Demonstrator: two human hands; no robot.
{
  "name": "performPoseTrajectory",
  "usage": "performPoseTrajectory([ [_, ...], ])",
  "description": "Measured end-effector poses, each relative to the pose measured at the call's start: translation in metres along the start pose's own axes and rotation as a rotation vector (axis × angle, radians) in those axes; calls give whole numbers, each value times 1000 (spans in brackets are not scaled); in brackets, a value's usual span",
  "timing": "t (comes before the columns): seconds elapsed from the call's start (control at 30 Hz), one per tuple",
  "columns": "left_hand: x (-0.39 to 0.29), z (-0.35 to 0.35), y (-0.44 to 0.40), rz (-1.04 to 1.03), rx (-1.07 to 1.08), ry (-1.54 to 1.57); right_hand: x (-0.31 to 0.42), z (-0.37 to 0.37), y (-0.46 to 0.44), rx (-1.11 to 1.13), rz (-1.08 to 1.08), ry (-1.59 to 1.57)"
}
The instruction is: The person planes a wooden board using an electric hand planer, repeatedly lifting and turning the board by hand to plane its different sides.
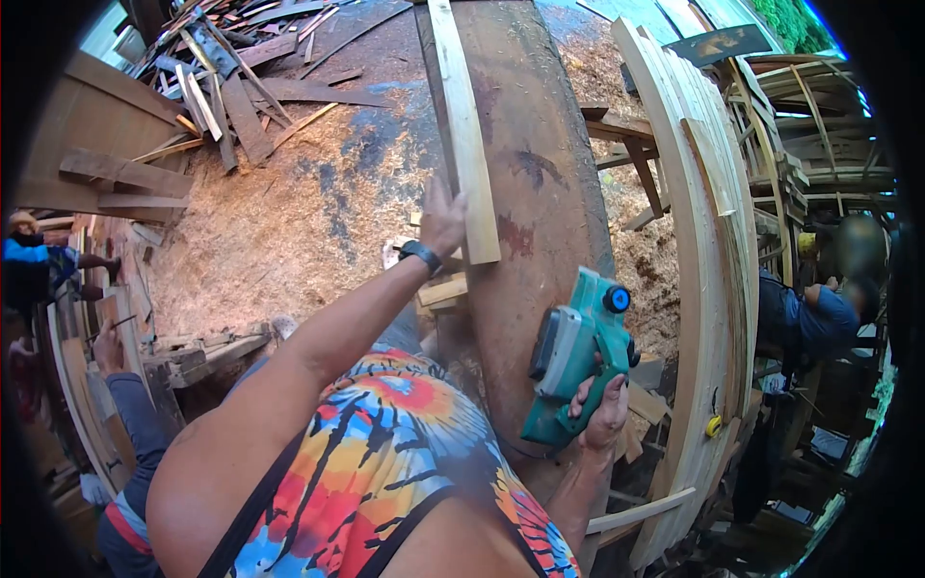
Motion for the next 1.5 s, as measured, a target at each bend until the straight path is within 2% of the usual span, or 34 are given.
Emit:
performPoseTrajectory([
  [0.03, 10, 12, 8, -10, -44, 24, 8, -13, 0, 8, 2, 20],
  [0.13, 61, 24, 45, 150, 120, -266, 16, -47, -9, 71, -13, 38],
  [0.2, 71, 24, 91, 259, 375, -467, 18, -73, -20, 125, -27, 11],
  [0.3, 112, -12, 169, 17, 1020, -224, 22, -118, -43, 236, -52, 17],
  [0.37, 164, -49, 230, -406, 1242, -327, 18, -147, -53, 299, -39, 60],
  [0.4, 150, -42, 241, -317, 1377, -185, 15, -156, -59, 306, -29, 80],
  [0.47, 148, -38, 256, -226, 1607, -102, 9, -172, -72, 320, -4, 118],
  [0.53, 167, -41, 253, -227, 1798, -237, 8, -184, -81, 323, 29, 144],
  [0.57, 172, -35, 245, -173, 1706, -153, 8, -188, -82, 328, 38, 150],
  [0.7, 135, 8, 194, 12, 1579, -335, 13, -203, -94, 342, 36, 174],
  [0.8, 135, 26, 178, 39, 1486, -199, 18, -213, -107, 353, 35, 169],
  [0.97, 133, 47, 153, 348, 1397, -108, 35, -242, -136, 372, 46, 210],
  [1.1, 166, 40, 137, 362, 1311, 61, 56, -273, -169, 383, 90, 302],
  [1.27, 127, 54, 94, 643, 1176, 109, 78, -320, -222, 380, 130, 301],
  [1.37, 122, 54, 72, 631, 1093, 288, 97, -353, -257, 388, 133, 304],
  [1.47, 135, 54, 52, 520, 946, 301, 114, -387, -296, 395, 151, 297],
  [1.5, 139, 55, 47, 565, 923, 310, 120, -398, -310, 393, 171, 291],
])
Point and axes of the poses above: each hand's wrist, its own y-axis away from the middle knuckle, its own z-axis out of the back of the hand, x = y × z, the point moved 6 cm from there along -y, towards the middle knuckle, and after that the axes turned 4 degrees about -x, right-handed, at the moved point
